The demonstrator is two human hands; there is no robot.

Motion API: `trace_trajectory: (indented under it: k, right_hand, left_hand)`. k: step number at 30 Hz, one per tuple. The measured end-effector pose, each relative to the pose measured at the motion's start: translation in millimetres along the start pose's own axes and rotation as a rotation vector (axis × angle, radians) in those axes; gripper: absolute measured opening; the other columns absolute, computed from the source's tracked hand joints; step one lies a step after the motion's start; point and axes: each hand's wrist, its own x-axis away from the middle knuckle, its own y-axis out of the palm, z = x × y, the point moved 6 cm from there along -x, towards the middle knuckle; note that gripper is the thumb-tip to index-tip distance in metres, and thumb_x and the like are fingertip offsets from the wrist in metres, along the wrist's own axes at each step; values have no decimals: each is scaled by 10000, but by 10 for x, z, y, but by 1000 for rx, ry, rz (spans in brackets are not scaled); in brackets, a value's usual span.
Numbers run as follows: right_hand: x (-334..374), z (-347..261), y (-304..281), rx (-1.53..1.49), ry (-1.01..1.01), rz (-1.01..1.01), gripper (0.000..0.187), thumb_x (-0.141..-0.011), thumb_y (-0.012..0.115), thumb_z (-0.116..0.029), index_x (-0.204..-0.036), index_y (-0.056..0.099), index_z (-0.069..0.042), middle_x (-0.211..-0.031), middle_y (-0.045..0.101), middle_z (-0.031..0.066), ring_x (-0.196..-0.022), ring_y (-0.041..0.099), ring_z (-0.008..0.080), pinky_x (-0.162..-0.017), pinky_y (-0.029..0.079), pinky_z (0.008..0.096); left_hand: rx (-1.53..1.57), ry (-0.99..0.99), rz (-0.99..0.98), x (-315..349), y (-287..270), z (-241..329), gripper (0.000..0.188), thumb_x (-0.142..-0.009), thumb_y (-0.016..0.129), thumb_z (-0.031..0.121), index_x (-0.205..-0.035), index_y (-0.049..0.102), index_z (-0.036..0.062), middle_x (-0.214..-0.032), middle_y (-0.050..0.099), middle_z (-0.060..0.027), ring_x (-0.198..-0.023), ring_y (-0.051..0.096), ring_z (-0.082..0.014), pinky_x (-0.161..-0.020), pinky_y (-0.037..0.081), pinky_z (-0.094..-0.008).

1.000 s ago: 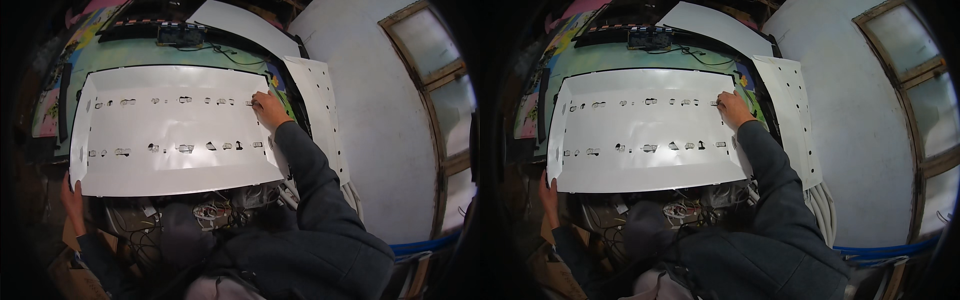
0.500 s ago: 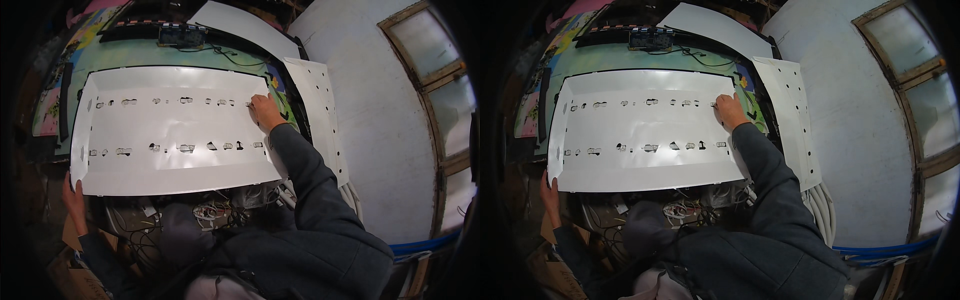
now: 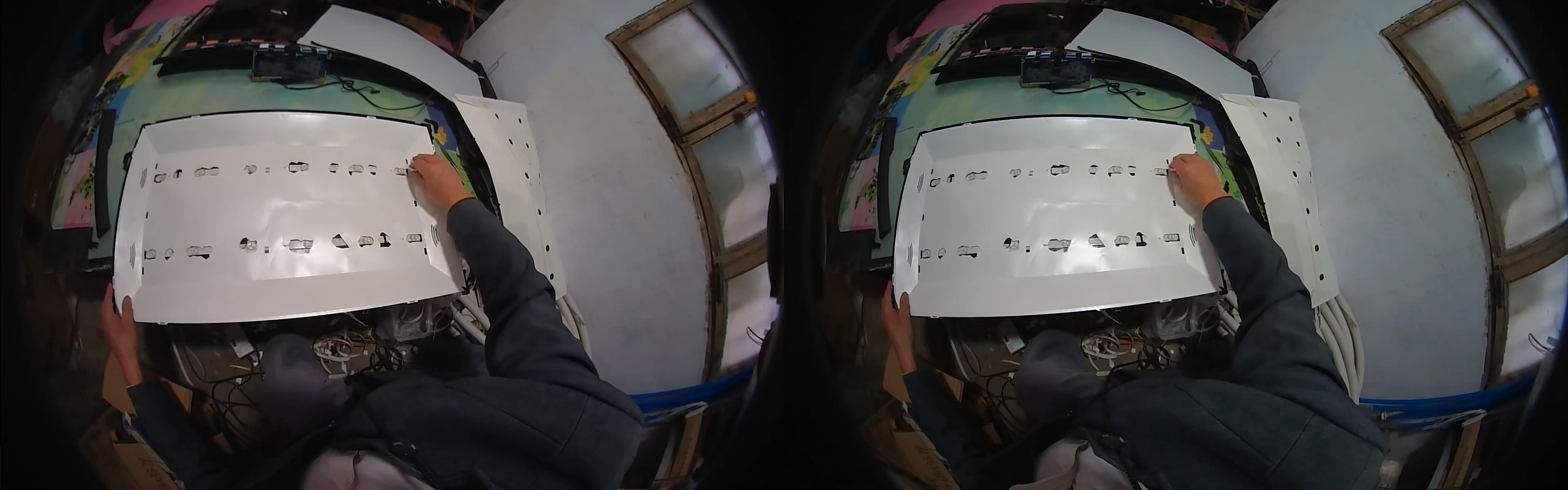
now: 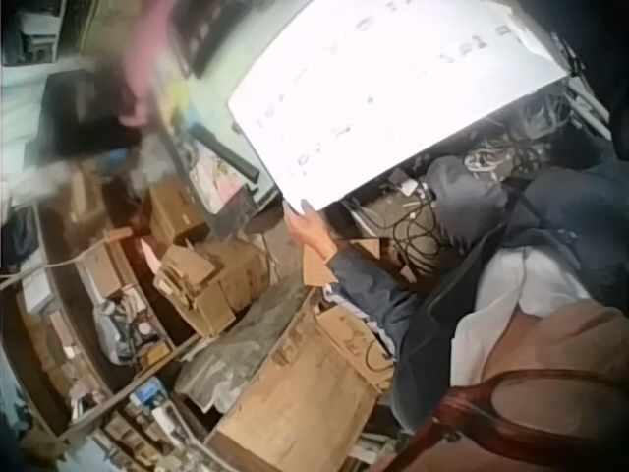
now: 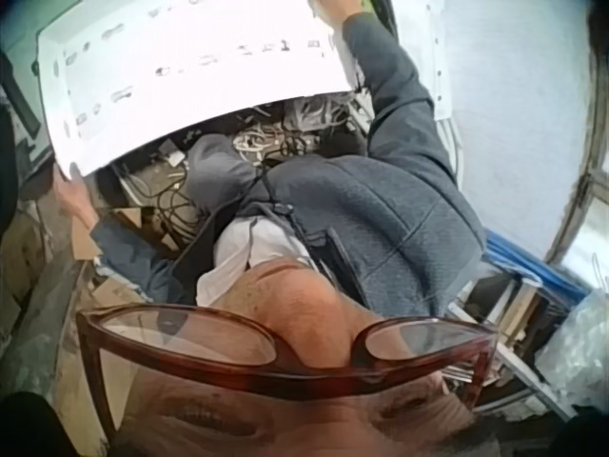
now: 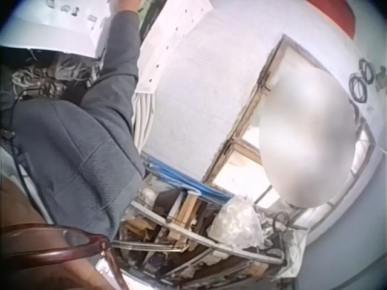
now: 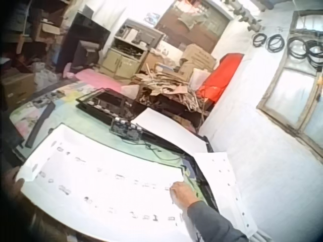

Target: The person sits on the floor and aligns a white perforated panel over a black electronic chassis. They press and smooth the panel into place, then lift and reposition it multiple times to adjust alignment before setting it down again.

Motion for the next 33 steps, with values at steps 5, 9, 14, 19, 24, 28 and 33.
trace_trajectory:
  k: [5,9,14,19,24,28,33]
  right_hand:
    - [-6,-55,298,291,-52,12,113,-872,630,-132,-953,673,-66,-1038,689,107,-1063,644,289,-976,453,533]
    - [20,-79,280,341,-25,15,100,-874,623,-113,-944,668,-57,-1041,688,100,-1058,641,301,-987,446,552]
    - [2,-170,-187,-24,35,39,70,-889,630,-55,-917,690,-30,-935,719,88,-916,689,268,-904,533,401]
    - [329,-938,-643,-917,224,-985,165,-853,753,-112,-987,755,-16,-867,757,68,-816,691,100,-804,557,290]
    - [268,-1046,-512,-730,299,-908,174,-880,717,-123,-1026,773,-46,-903,765,85,-842,712,147,-797,559,299]
    - [-56,-179,-107,-165,224,-115,155,-857,726,-165,-972,779,-75,-894,735,93,-842,698,283,-772,542,385]
    - [-211,-30,21,310,46,82,78,-828,703,-168,-793,746,-113,-818,655,68,-870,644,291,-753,480,437]
  left_hand:
    - [-28,-28,-10,39,-61,84,491,-949,651,120,-1409,550,-19,-1357,612,-219,-1236,597,-326,-1054,448,-393]
    - [4,-29,-9,31,-40,141,493,-948,654,124,-1408,551,-20,-1350,616,-220,-1228,601,-332,-1046,453,-398]
    - [-28,-26,-23,5,-43,106,492,-952,649,130,-1410,550,-22,-1358,611,-227,-1229,600,-336,-1051,449,-400]
    - [-28,-58,-17,39,-40,86,501,-957,645,136,-1420,539,-23,-1374,602,-227,-1243,594,-335,-1054,448,-389]
    - [-2,-58,-18,35,-50,71,509,-956,651,142,-1424,535,-22,-1380,600,-223,-1253,591,-323,-1055,448,-387]
    - [-10,-38,-35,-19,27,27,510,-958,650,147,-1426,535,-19,-1380,603,-220,-1246,597,-316,-1055,447,-383]
    - [26,-47,-42,30,20,31,508,-971,640,159,-1436,528,-12,-1389,600,-217,-1243,599,-312,-1058,445,-378]
